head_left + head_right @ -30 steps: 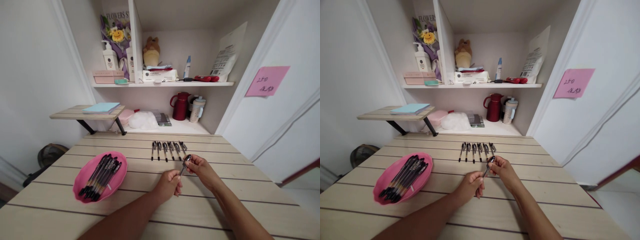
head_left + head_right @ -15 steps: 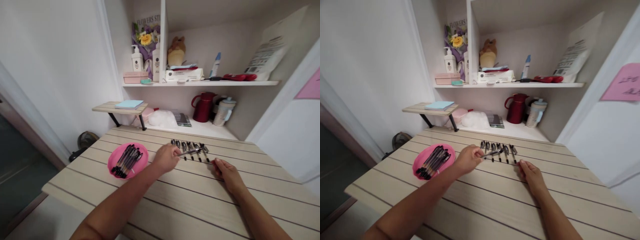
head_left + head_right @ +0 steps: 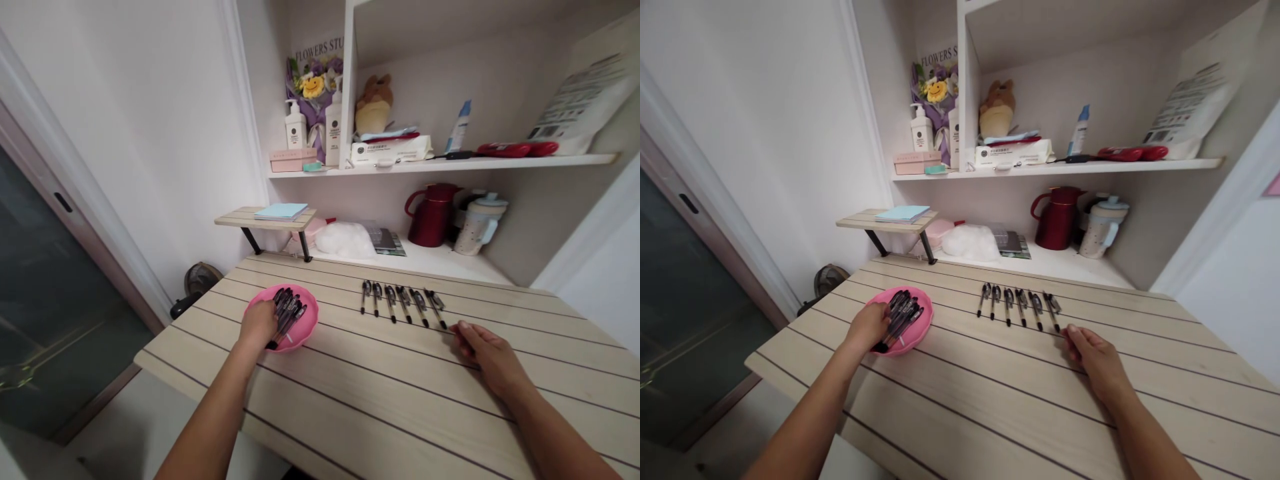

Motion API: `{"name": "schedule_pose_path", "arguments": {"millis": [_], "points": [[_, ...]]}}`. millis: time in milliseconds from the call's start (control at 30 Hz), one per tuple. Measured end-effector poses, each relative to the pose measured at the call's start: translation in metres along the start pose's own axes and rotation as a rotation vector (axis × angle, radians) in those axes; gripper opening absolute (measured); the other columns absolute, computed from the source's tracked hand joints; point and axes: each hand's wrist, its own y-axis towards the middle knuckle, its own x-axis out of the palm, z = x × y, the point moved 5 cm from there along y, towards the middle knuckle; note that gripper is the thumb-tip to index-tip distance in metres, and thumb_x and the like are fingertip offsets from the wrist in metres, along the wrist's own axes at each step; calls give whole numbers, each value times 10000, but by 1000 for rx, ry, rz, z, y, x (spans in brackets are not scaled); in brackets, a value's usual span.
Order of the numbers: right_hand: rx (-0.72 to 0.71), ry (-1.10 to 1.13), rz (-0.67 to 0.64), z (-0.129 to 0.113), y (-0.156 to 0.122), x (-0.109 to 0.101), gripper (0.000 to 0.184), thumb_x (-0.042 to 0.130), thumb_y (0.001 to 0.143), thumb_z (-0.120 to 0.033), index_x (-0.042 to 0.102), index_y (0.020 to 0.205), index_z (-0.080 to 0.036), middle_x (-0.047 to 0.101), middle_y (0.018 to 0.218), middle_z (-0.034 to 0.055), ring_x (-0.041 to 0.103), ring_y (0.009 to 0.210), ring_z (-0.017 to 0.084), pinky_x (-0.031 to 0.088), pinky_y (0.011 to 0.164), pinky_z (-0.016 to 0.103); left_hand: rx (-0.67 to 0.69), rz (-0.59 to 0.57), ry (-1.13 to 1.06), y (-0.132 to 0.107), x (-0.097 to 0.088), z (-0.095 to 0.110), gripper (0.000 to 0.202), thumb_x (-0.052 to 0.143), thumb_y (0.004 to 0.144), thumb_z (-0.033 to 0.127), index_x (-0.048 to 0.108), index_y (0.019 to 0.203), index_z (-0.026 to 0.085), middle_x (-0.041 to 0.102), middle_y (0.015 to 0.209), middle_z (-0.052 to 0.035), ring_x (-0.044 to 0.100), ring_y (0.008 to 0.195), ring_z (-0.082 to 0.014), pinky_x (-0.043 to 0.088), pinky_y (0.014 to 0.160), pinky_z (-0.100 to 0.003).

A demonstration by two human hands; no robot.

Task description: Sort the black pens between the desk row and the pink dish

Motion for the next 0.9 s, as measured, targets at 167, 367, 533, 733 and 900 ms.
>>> {"name": "schedule_pose_path", "arguments": {"millis": [167, 367, 533, 733, 900], "points": [[56, 38, 10, 8, 4, 0, 328, 611, 647, -465, 620, 772, -162, 536, 528, -4, 407, 410, 85, 309, 371, 212, 81, 75, -48, 0, -9, 26, 237, 456, 790, 333, 603, 899, 182, 625, 939, -102, 569, 844, -219, 389, 689, -292], [-50, -472, 194, -6, 24, -18, 259, 492, 711, -398, 605, 727, -166, 617, 565, 36, 533, 471, 148, 378, 470, 264, 502, 38, -338, -17, 5, 114, 191, 434, 793, 236, 604, 854, 174, 612, 878, -55, 541, 817, -156, 380, 737, -253], [-76, -789, 131, -23, 48, -14, 225, 480, 697, -359, 609, 638, -184, 638, 562, 57, 587, 573, 192, 367, 543, 271, 726, -206, -490, -43, 32, 187, 171, 487, 745, 256, 620, 823, 181, 611, 833, -34, 540, 763, -149, 393, 684, -247], [-90, -840, 87, -25, 50, 11, 179, 586, 600, -319, 544, 483, -190, 624, 540, 105, 593, 629, 226, 339, 552, 276, 729, -447, -747, -50, 68, 232, 167, 540, 684, 266, 637, 771, 163, 602, 750, -30, 527, 675, -137, 391, 603, -241], [-104, -781, 76, -31, 37, 21, 210, 521, 667, -319, 523, 501, -191, 612, 539, 72, 560, 567, 177, 339, 528, 258, 344, -727, -1234, -36, 109, 241, 251, 519, 700, 304, 582, 877, 137, 537, 649, -1, 494, 581, -106, 374, 511, -214]]}}
